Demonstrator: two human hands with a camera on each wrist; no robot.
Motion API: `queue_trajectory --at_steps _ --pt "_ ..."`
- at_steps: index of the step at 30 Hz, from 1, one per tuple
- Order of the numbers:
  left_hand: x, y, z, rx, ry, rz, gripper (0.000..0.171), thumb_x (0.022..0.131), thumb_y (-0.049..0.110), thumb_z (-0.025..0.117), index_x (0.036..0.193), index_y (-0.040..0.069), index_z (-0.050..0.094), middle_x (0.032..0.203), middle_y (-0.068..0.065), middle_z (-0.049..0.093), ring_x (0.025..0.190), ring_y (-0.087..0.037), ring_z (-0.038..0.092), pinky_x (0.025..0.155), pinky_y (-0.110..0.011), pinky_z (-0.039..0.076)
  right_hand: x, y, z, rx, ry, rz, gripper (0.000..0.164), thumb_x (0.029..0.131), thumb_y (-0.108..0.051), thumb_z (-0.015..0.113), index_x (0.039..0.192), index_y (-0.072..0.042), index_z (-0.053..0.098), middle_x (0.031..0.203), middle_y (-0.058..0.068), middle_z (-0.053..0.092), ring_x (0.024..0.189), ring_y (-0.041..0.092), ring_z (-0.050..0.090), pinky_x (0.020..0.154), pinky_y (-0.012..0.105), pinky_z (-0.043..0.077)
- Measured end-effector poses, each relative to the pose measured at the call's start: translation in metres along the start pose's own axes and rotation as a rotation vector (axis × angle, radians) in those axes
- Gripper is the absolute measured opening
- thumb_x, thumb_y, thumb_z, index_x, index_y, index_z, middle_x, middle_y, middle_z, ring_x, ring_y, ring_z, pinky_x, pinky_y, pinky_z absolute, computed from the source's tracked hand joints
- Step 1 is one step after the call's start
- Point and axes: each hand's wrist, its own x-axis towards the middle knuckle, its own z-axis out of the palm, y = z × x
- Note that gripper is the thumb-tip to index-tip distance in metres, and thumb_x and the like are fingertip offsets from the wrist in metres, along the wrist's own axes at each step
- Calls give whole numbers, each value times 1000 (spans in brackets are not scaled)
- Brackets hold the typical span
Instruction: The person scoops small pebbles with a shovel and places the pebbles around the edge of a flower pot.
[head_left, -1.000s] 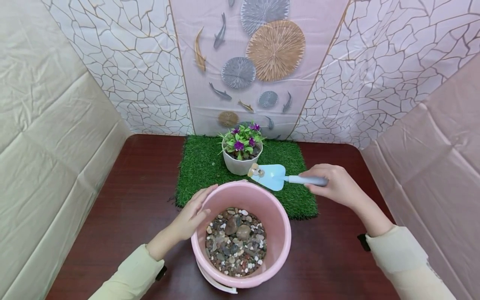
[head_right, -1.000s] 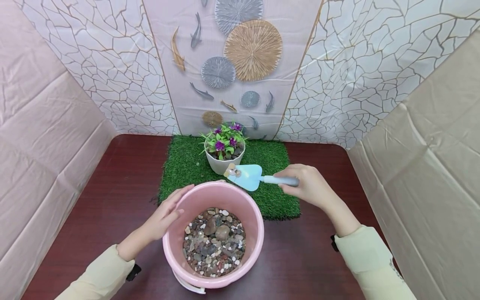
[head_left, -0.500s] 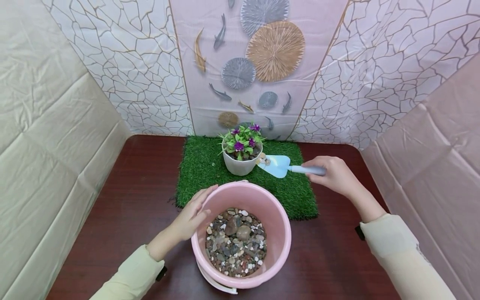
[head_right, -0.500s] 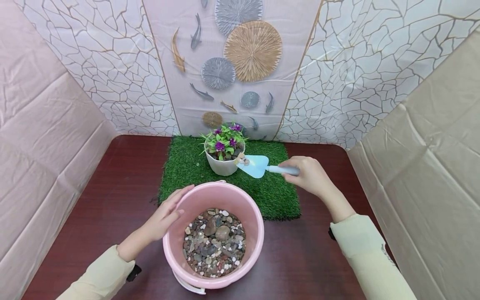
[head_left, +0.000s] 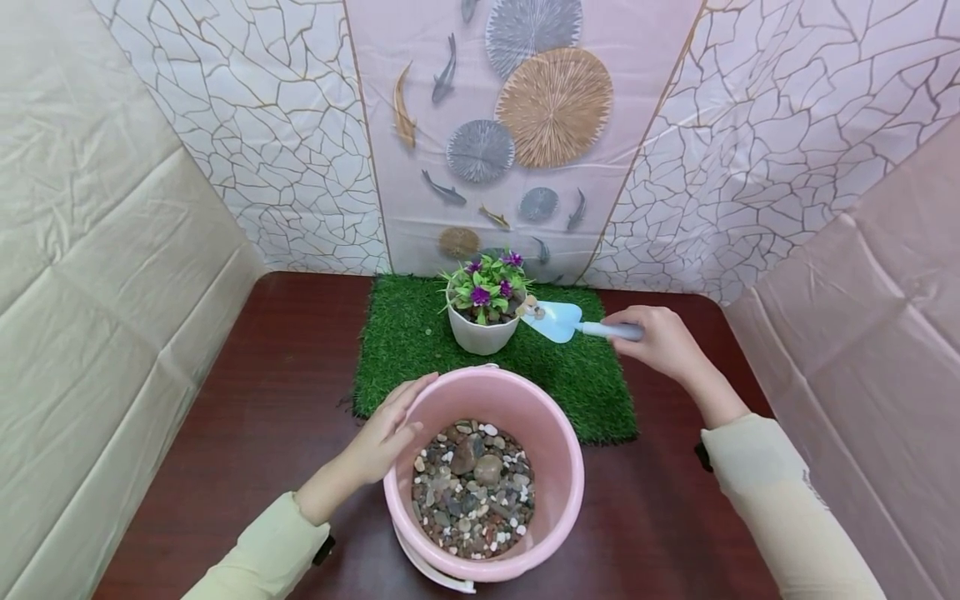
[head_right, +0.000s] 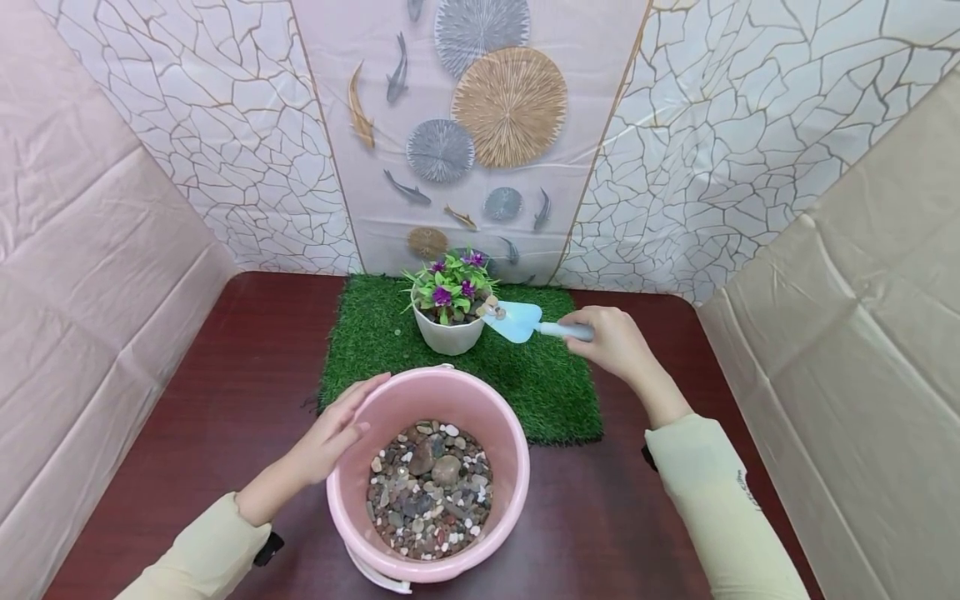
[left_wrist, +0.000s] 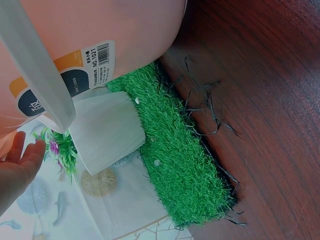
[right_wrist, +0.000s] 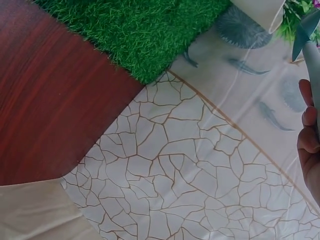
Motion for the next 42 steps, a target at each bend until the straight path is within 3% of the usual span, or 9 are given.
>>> queue_trajectory --at_steps 11,21,27,42 --pt "-1 1 1 0 -1 -6 59 85 -3 46 143 -4 34 135 -21 47 123 -35 46 101 -54 39 19 6 8 -43 -58 24 21 80 -8 67 100 -3 72 87 12 71 64 16 53 60 31 41" --pt "-1 0 1 11 7 12 58 85 -2 46 142 -6 34 135 -21 47 123 -35 46 102 -54 38 38 -4 3 -154 -140 -10 20 79 -9 68 97 -2 72 85 13 72 58 17 52 56 34 42" --pt "0 -1 1 8 10 15 58 85 0 46 142 -5 34 135 -21 48 124 -35 45 102 -55 37 45 -12 0 -180 -184 -1 21 80 -11 68 98 -2 72 84 13 71 51 14 46 50 29 37" --pt "0 -3 0 16 11 26 59 85 0 46 143 -3 34 135 -20 48 123 -34 46 102 -53 38 60 -21 -9 -215 -242 -5 19 79 -10 67 96 -2 73 84 13 71 62 20 58 59 39 47"
